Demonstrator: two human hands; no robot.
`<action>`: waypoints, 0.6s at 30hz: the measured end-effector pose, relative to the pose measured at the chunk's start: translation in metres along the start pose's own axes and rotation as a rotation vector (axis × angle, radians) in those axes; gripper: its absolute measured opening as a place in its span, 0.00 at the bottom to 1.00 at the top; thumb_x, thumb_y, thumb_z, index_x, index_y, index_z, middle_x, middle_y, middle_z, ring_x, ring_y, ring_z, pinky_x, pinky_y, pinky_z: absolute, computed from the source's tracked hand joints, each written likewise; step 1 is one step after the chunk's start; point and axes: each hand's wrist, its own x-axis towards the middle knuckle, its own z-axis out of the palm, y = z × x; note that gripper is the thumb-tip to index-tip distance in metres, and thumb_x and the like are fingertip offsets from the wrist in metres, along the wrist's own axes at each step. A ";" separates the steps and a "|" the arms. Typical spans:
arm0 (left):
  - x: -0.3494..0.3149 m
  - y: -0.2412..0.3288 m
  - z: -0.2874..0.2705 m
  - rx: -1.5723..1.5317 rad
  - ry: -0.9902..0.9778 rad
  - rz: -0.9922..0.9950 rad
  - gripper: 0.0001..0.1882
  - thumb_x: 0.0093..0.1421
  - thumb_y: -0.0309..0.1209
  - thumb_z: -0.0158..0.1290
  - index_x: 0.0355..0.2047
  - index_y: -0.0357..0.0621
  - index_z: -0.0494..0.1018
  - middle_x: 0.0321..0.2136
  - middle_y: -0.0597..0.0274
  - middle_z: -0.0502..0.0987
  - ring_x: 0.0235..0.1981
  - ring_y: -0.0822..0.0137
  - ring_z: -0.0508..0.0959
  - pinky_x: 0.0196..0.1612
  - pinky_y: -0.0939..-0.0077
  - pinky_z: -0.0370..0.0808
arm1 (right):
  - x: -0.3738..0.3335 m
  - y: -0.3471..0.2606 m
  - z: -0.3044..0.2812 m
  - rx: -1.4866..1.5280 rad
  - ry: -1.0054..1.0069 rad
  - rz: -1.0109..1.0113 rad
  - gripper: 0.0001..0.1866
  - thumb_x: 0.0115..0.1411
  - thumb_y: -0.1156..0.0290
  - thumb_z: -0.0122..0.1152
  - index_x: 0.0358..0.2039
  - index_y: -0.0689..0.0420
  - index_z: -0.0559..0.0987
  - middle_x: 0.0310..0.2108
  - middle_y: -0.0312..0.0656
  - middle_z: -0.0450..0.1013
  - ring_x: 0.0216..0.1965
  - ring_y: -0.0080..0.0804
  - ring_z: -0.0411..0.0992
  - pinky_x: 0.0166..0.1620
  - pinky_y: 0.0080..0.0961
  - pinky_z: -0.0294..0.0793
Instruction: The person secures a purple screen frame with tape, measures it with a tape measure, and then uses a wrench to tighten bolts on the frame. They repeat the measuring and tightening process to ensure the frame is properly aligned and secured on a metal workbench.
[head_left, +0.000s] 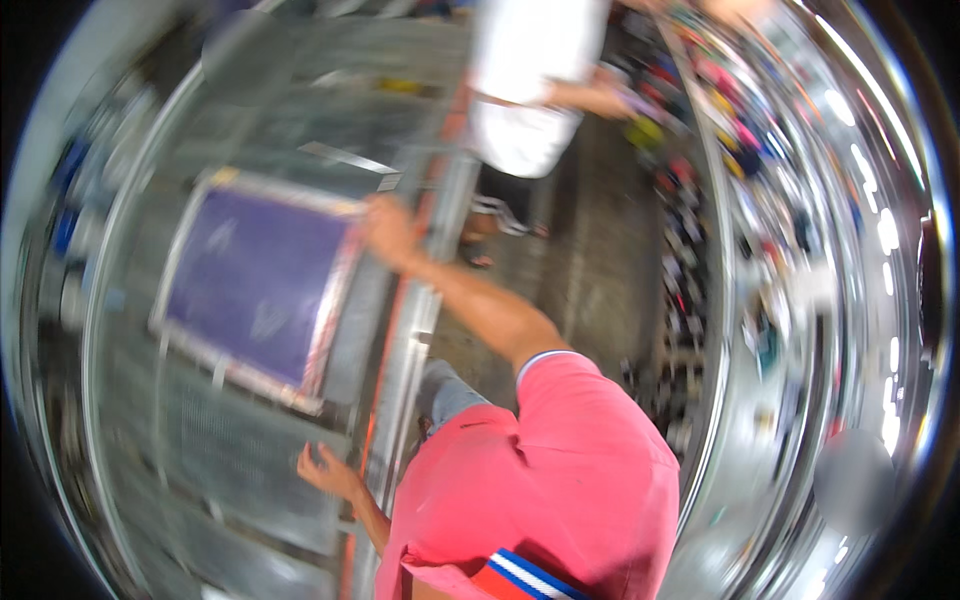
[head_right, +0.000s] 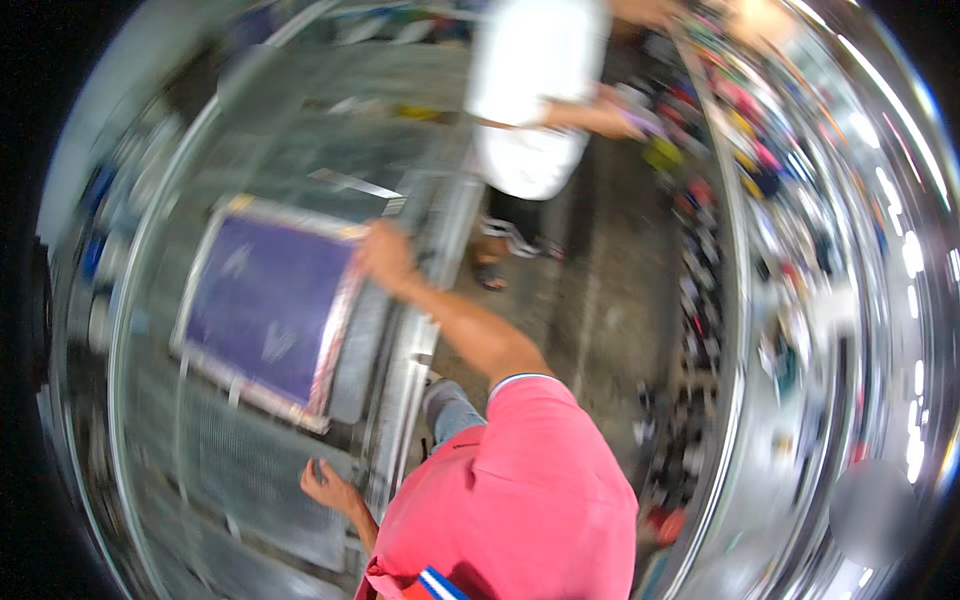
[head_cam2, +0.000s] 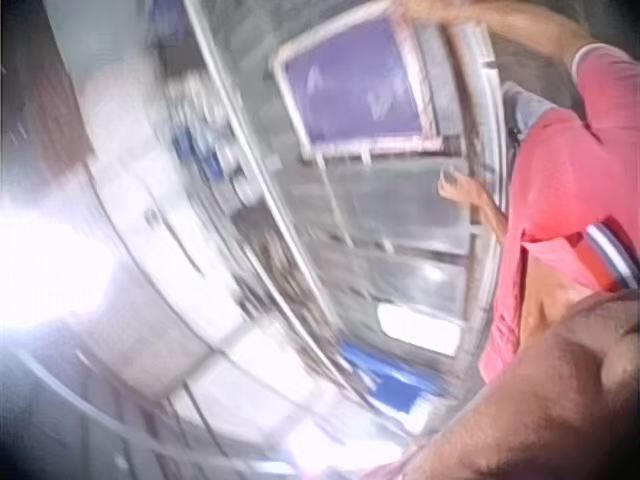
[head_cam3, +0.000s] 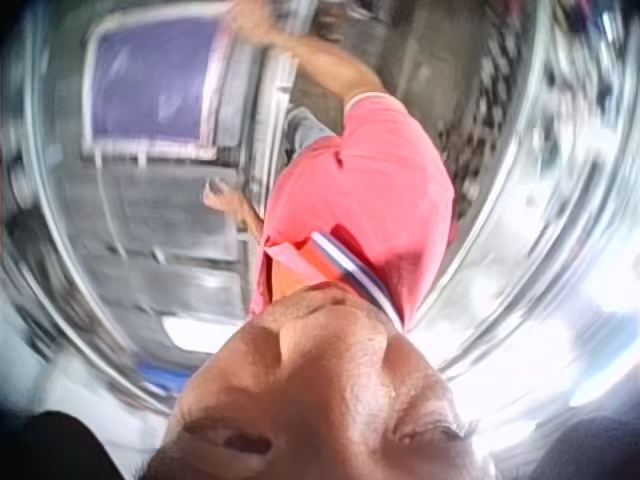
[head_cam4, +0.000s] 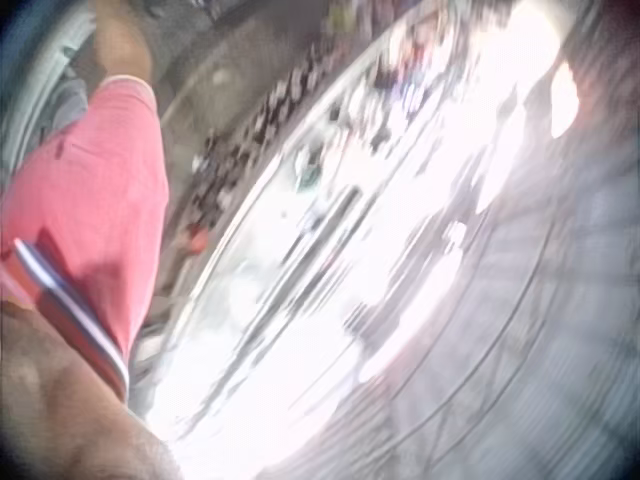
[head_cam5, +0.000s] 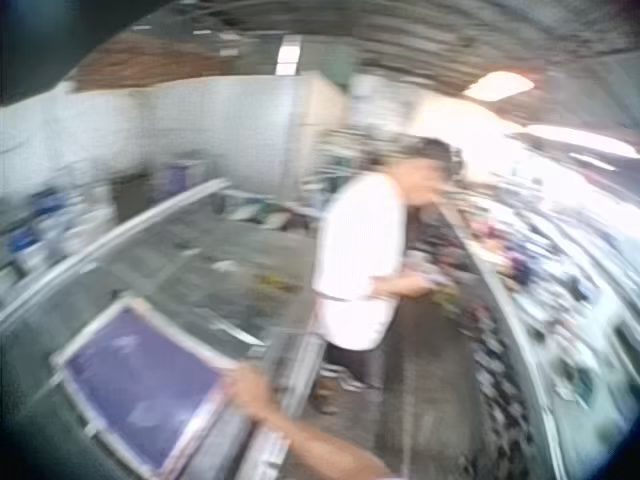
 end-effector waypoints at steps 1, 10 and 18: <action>-0.005 0.004 0.000 -0.036 -0.011 -0.022 0.15 0.63 0.32 0.56 0.47 0.35 0.75 0.45 0.49 0.70 0.49 0.53 0.71 0.52 0.59 0.69 | -0.040 -0.028 -0.029 0.166 -0.014 0.039 0.13 0.58 0.70 0.54 0.42 0.61 0.77 0.40 0.55 0.73 0.44 0.53 0.72 0.47 0.46 0.71; -0.045 0.010 0.003 -0.117 -0.403 0.495 0.14 0.64 0.29 0.54 0.44 0.29 0.74 0.41 0.48 0.71 0.42 0.55 0.73 0.46 0.63 0.72 | -0.378 0.019 -0.137 0.024 0.176 0.435 0.10 0.60 0.66 0.53 0.35 0.56 0.81 0.33 0.49 0.79 0.37 0.52 0.77 0.40 0.46 0.75; -0.121 0.078 0.061 -0.223 -0.563 0.532 0.12 0.64 0.29 0.54 0.41 0.30 0.76 0.39 0.51 0.76 0.42 0.58 0.76 0.47 0.66 0.73 | -0.457 0.068 -0.232 0.077 0.261 0.743 0.11 0.60 0.68 0.53 0.36 0.55 0.83 0.32 0.51 0.79 0.36 0.54 0.77 0.40 0.45 0.75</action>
